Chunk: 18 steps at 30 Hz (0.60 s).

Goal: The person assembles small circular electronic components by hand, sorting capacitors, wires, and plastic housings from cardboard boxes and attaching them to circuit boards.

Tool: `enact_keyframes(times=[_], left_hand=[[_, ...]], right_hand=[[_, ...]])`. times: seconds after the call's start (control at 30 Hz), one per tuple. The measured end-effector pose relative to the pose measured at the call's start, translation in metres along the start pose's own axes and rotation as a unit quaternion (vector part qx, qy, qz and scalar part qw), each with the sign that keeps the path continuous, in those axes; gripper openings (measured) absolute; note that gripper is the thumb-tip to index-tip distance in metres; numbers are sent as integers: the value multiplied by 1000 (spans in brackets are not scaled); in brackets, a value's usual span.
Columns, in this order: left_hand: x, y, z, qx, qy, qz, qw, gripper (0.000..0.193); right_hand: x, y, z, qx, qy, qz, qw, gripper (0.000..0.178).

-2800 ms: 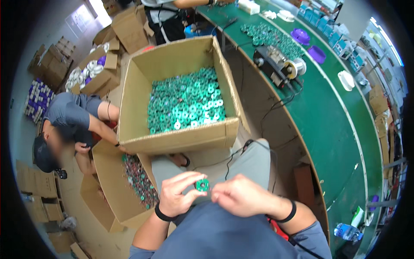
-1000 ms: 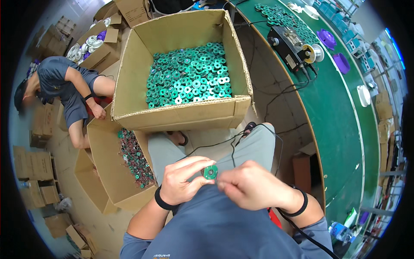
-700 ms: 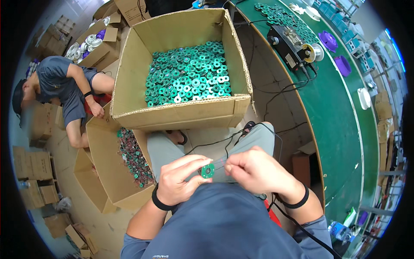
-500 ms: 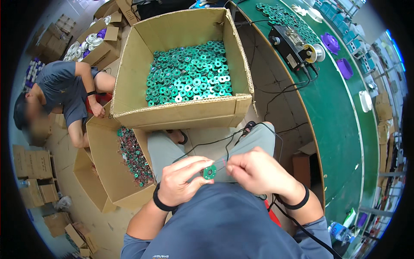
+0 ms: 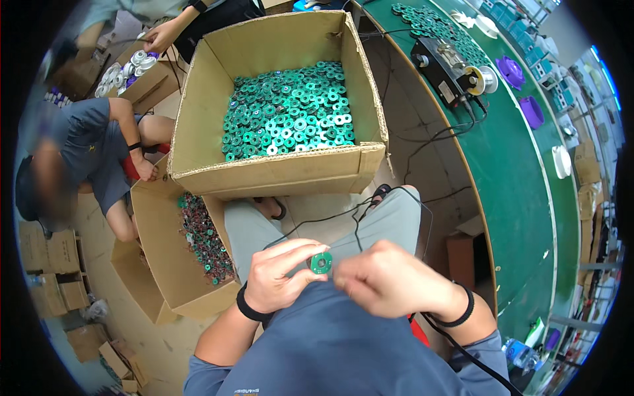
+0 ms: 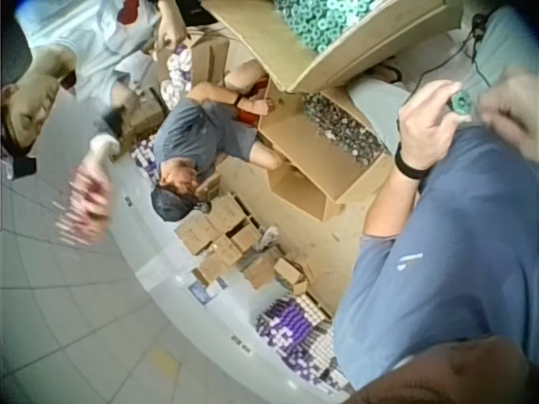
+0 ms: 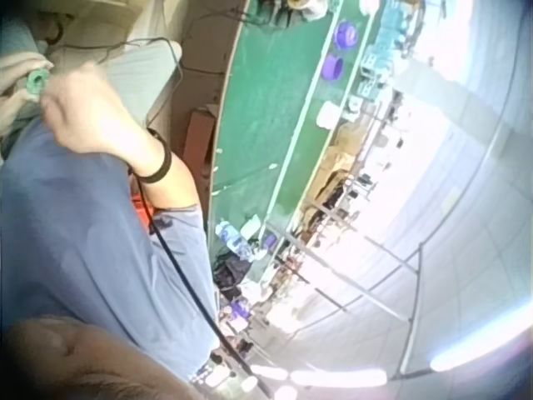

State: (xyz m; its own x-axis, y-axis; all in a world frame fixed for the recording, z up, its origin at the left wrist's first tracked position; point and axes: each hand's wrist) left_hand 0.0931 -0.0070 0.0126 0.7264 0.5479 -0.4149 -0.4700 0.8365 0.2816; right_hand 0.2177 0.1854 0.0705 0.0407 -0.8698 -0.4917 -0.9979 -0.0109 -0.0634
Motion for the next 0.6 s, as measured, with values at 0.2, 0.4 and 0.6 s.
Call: enact_keyframes(times=[0.2, 0.4, 0.6], left_hand=[[2, 0, -4, -8, -8, -11, 1000, 37], [-1, -1, 3, -10, 7, -22, 1000, 37], [1, -2, 1, -14, -2, -23, 1000, 37]], right_hand=[[-2, 2, 8, 33, -32, -25, 999, 9], [-2, 2, 2, -4, -7, -61, 998, 8], [-1, 1, 5, -8, 0, -60, 998, 9]])
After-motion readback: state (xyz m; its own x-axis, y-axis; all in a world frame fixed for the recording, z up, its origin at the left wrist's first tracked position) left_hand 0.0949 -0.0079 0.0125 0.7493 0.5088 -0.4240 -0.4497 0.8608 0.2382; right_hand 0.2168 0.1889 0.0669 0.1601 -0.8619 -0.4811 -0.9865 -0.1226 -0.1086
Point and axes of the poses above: each hand's wrist, its own y-axis towards the middle knuckle, its own x-axis out of the palm, z = x × y
